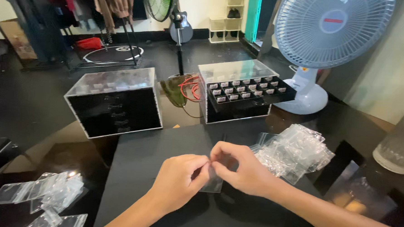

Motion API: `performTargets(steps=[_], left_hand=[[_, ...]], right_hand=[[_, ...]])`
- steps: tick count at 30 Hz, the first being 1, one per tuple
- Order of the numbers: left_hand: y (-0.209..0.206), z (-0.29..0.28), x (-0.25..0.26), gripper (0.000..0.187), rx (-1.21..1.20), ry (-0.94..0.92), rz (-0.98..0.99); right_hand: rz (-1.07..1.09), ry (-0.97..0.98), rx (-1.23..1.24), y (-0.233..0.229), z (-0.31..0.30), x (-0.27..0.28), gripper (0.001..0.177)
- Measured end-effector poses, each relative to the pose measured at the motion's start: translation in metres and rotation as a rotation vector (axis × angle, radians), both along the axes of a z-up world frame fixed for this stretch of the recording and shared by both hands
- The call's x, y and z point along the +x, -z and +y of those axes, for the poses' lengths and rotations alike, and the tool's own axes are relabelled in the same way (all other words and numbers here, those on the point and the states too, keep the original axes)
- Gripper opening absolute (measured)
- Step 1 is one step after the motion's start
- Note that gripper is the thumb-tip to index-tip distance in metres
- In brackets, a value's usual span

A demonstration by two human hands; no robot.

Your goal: The person repeatedly picks small items from a compartmentalized organizer using tweezers, places them into small clear plastic bags, and sets the filled bags aside on the table. The process is repeated continuously throughout the clip.

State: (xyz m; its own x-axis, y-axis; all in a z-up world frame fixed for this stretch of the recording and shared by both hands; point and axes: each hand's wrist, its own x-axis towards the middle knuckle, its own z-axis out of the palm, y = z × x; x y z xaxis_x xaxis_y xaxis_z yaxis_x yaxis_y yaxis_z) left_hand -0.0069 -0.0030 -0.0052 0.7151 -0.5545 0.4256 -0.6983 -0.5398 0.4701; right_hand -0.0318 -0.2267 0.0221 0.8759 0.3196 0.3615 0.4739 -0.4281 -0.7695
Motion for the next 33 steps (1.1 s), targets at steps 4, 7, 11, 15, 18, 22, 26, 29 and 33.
performTargets(steps=[4,7,11,15,18,22,26,29,33], left_hand=[[0.009,-0.007,0.001,0.035,-0.001,-0.064,-0.174],[0.005,-0.006,0.0,0.035,-0.059,-0.039,-0.268],[-0.009,-0.003,-0.001,0.022,0.056,0.008,-0.157],[-0.017,0.004,0.001,0.024,0.097,0.015,-0.193],[-0.022,0.012,0.01,0.015,0.065,0.031,-0.407],[-0.056,0.037,0.016,0.025,0.216,-0.018,-0.434],[-0.122,0.095,0.006,0.029,0.603,-0.301,0.03],[-0.15,0.158,-0.005,0.031,0.705,-0.556,0.307],[-0.093,0.309,0.037,0.045,0.722,-0.939,0.519]], right_hand=[[-0.003,0.011,-0.028,0.003,0.0,-0.003,0.012],[-0.05,-0.004,-0.021,-0.008,-0.004,-0.004,0.011],[-0.07,-0.094,-0.229,-0.046,-0.035,-0.001,0.011],[0.164,0.165,-0.607,-0.101,-0.077,-0.002,0.015],[-0.051,0.086,-0.7,-0.06,-0.165,0.053,0.014],[-0.018,0.312,-1.079,-0.037,-0.175,0.073,0.014],[0.132,0.391,-1.092,-0.049,-0.152,0.058,0.014],[0.025,0.333,-0.987,-0.049,-0.142,0.051,0.01],[-0.016,0.203,-0.984,-0.055,-0.11,0.031,0.013]])
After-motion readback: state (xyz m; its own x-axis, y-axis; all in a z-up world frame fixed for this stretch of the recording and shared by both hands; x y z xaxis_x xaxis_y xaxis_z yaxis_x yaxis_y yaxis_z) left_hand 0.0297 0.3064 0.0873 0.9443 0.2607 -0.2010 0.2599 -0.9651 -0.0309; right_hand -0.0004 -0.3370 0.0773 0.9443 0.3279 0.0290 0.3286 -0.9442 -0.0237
